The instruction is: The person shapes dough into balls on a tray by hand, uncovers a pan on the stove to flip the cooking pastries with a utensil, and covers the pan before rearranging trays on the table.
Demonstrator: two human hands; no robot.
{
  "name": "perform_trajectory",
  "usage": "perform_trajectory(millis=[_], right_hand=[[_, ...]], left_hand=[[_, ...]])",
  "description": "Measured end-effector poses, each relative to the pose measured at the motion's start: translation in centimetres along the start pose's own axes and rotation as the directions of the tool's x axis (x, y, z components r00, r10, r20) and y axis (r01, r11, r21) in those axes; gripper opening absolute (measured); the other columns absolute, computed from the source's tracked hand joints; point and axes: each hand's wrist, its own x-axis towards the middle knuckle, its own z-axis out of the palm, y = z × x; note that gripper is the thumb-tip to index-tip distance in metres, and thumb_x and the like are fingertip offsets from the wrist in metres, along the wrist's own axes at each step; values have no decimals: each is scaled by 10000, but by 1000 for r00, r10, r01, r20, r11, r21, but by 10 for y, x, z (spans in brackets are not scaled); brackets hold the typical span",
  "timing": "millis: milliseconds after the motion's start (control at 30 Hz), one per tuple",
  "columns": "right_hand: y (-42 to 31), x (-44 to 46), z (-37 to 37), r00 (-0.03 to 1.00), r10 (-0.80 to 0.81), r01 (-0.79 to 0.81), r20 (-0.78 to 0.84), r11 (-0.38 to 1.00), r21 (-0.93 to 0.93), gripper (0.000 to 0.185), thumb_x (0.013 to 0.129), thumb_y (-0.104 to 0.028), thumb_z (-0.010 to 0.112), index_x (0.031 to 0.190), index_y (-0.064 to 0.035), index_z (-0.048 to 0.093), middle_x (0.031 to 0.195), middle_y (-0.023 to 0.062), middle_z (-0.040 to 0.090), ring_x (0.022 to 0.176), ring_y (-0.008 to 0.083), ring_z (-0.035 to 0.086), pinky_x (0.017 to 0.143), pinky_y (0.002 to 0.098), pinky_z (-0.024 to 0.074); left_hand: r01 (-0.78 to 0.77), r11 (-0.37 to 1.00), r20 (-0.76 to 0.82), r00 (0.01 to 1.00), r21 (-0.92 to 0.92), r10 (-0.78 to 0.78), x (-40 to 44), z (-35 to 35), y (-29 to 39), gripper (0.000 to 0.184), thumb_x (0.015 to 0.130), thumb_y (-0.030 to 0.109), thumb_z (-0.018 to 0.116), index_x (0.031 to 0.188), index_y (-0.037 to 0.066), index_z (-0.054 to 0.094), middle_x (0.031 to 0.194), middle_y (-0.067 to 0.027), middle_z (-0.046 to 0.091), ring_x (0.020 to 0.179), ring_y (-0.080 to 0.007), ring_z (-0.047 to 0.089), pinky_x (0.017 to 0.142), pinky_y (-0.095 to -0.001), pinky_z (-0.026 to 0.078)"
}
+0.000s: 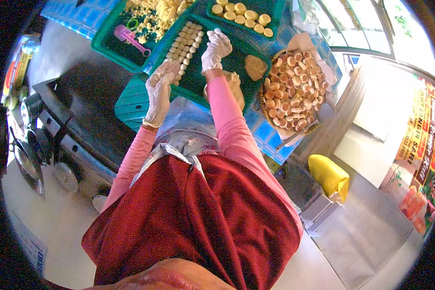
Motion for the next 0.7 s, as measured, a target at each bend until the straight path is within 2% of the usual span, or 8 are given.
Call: perform_trajectory(millis=[67, 133, 200, 333, 433, 567, 667, 700], right_hand=[[9, 0, 11, 998, -16, 14, -59, 999, -37, 224, 730, 42, 749, 943, -6, 697, 875, 101, 712, 729, 158, 666, 620, 270, 505], [11, -3, 17, 1000, 22, -22, -12, 999, 27, 133, 776, 19, 670, 907, 7, 693, 855, 82, 698, 710, 155, 640, 610, 267, 504], [10, -6, 22, 998, 56, -59, 35, 994, 87, 111, 823, -5, 592, 871, 21, 689, 835, 64, 684, 692, 153, 615, 600, 265, 504], [-7, -3, 16, 965, -60, 123, 256, 963, -239, 134, 854, -9, 605, 941, 38, 697, 836, 85, 685, 671, 153, 623, 602, 261, 498], [25, 28, 1, 928, -256, 348, 272, 859, -376, 194, 833, -65, 651, 975, 60, 694, 836, 96, 702, 696, 165, 632, 685, 306, 514], [-2, -3, 10, 917, -207, 391, 342, 640, -662, 181, 829, -147, 678, 874, 28, 679, 817, 124, 715, 767, 226, 693, 714, 333, 532], [-29, -17, 20, 950, -142, 303, 277, 629, -716, 191, 831, -163, 683, 878, 21, 673, 803, 141, 709, 752, 215, 690, 677, 323, 533], [-13, -4, 14, 966, -65, 220, 250, 715, -664, 182, 842, -143, 653, 920, 19, 680, 796, 147, 703, 764, 209, 693, 630, 327, 532]], left_hand=[[-56, 998, -40, 998, -31, 54, 1, -11, -1, 421, 880, -14, 527, 1299, -43, 558, 1218, -141, 653, 1110, -213, 633, 930, -297, 501], [-97, 994, -77, 992, 45, 100, -1, -20, 4, 412, 889, -3, 526, 1298, -44, 558, 1222, -151, 649, 1103, -214, 634, 930, -307, 505], [-88, 996, -99, 991, -24, 85, 0, -26, 5, 394, 900, 7, 520, 1287, -52, 557, 1223, -167, 645, 1096, -232, 635, 968, -341, 499], [-79, 991, -117, 991, -110, 66, 2, -38, 1, 370, 913, 5, 518, 1275, -54, 561, 1225, -179, 640, 1096, -256, 637, 982, -364, 497], [-71, 989, -132, 990, -133, 53, 4, -38, 4, 367, 914, -9, 515, 1276, -51, 567, 1219, -181, 645, 1091, -252, 642, 964, -360, 504], [-66, 990, -120, 991, -128, 51, 5, -37, -2, 364, 919, -10, 503, 1274, -63, 558, 1220, -190, 642, 1091, -254, 644, 966, -359, 508], [-59, 992, -116, 992, -109, 47, 5, -37, 0, 360, 917, -10, 501, 1267, -65, 563, 1209, -190, 646, 1089, -255, 644, 965, -363, 510], [-55, 994, -115, 992, -96, 44, 4, -37, 1, 359, 916, -10, 500, 1264, -65, 565, 1204, -190, 649, 1089, -255, 644, 965, -367, 511]])
